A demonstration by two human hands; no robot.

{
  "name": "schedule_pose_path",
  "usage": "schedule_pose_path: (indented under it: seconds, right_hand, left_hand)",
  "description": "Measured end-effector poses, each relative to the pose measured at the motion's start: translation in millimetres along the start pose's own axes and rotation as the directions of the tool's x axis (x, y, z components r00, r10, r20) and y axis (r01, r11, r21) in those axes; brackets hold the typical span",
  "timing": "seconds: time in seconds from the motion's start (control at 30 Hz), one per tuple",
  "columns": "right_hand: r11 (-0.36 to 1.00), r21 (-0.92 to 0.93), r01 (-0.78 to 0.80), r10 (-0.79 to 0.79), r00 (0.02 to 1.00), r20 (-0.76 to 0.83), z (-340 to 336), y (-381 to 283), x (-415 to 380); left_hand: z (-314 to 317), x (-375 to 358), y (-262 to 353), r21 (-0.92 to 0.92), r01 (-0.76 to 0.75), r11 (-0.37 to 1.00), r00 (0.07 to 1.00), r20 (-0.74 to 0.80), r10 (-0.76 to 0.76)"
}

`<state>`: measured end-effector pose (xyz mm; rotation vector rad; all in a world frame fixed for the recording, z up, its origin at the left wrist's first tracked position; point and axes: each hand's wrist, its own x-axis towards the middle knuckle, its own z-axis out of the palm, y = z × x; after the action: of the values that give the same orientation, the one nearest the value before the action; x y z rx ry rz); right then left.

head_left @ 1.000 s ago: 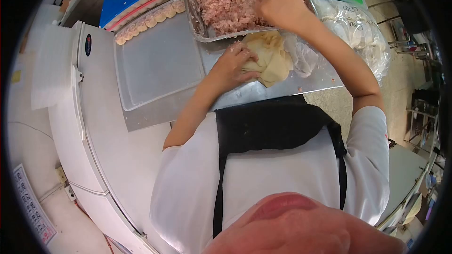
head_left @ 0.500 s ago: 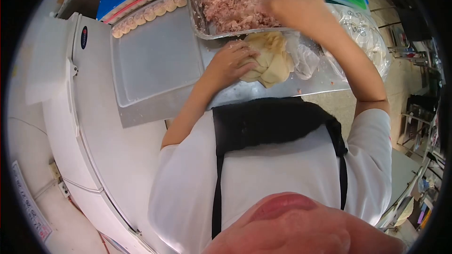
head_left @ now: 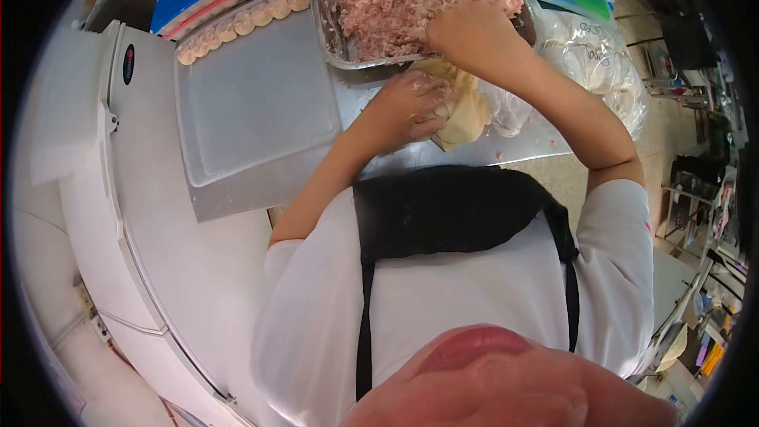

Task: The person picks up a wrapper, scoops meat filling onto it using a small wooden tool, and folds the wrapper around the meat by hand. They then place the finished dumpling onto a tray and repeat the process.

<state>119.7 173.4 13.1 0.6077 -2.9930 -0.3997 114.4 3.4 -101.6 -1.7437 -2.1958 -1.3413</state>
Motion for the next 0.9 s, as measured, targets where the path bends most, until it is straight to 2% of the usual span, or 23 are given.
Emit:
schedule_pose_path:
  seconds: [0.1, 0.17, 0.2, 0.3, 0.37, 0.43, 0.47, 0.57, 0.6, 0.67, 0.7, 0.73, 0.77, 0.83, 0.87, 0.9]
  right_hand:
    - [0.992, -0.106, 0.063, -0.07, 0.995, -0.066, 5.2, 22.3, 2.2]
    - [0.997, -0.04, -0.067, 0.069, 0.997, 0.046, -18.6, 30.6, 14.6]
    - [0.991, -0.01, -0.131, 0.132, 0.985, 0.11, -25.6, 32.1, 16.7]
    - [0.988, 0.028, 0.154, -0.15, 0.983, -0.103, 16.0, 7.0, 5.2]
    - [0.986, -0.035, 0.162, -0.164, 0.985, -0.061, 14.1, 15.6, 5.9]
    - [0.981, -0.092, 0.169, -0.171, 0.985, -0.013, 0.0, 24.6, 7.7]
    - [0.996, -0.091, 0.012, -0.012, 1.0, 0.005, -11.9, 28.1, 13.5]
    - [0.983, 0.068, 0.172, -0.157, 0.97, -0.185, 23.7, 35.7, 26.4]
    - [0.989, 0.1, 0.106, -0.103, 0.994, -0.037, 20.2, 11.8, 21.4]
    - [0.983, 0.152, 0.101, -0.103, 0.995, 0.003, 31.4, -1.3, 10.6]
    - [0.979, 0.177, 0.101, -0.107, 0.994, 0.024, 34.8, -1.9, 8.7]
    - [0.952, 0.306, 0.009, -0.033, 0.997, 0.074, 35.0, 1.2, 5.6]
    - [0.896, 0.442, 0.042, -0.05, 0.999, 0.007, 42.2, 8.9, 2.9]
    - [0.729, 0.672, 0.129, -0.052, 0.99, -0.134, 57.3, 28.8, 3.0]
    - [0.809, 0.578, 0.108, -0.03, 0.989, -0.143, 56.5, 39.7, 4.1]
    - [0.876, 0.474, 0.084, -0.011, 0.988, -0.154, 44.8, 50.9, 7.0]
  left_hand:
    - [-1.3, 2.6, 5.0, 0.032, -0.008, 0.999, 0.997, 0.077, 0.006]
    - [-9.4, 5.4, 6.9, -0.01, 0.022, 1.0, 0.991, 0.136, -0.021]
    - [-8.0, 4.1, 5.6, -0.022, 0.018, 1.0, 0.995, 0.097, -0.016]
    - [-7.5, 5.0, 0.7, -0.044, 0.029, 0.999, 0.999, 0.027, -0.027]
    - [-7.5, 4.3, 3.7, -0.065, 0.092, 0.994, 0.995, 0.035, -0.09]
    - [-7.0, 2.9, -0.9, -0.074, 0.086, 0.994, 0.995, 0.047, -0.083]
    - [-6.4, 2.1, -2.2, -0.081, 0.082, 0.993, 0.995, 0.057, -0.078]
    - [-11.5, 11.5, 6.6, -0.028, 0.101, 0.995, 0.995, 0.027, -0.1]
    - [-10.6, 12.4, 6.1, -0.003, 0.111, 0.994, 0.993, 0.029, -0.111]
    - [-8.7, 13.1, 4.6, 0.046, 0.134, 0.99, 0.99, 0.028, -0.135]
    - [-9.0, 15.1, 4.8, -0.01, 0.155, 0.988, 0.987, 0.036, -0.155]
    - [-10.0, 16.5, 6.5, -0.068, 0.178, 0.982, 0.983, 0.049, -0.175]
    - [-11.1, 18.1, 8.5, -0.125, 0.199, 0.972, 0.979, 0.065, -0.193]
    - [-13.2, 20.8, 16.2, -0.222, 0.225, 0.949, 0.972, -0.016, -0.235]
    - [-15.4, 23.2, 18.2, -0.27, 0.234, 0.934, 0.964, -0.059, -0.258]
    - [-18.4, 26.3, 18.3, -0.395, 0.293, 0.871, 0.928, -0.101, -0.359]
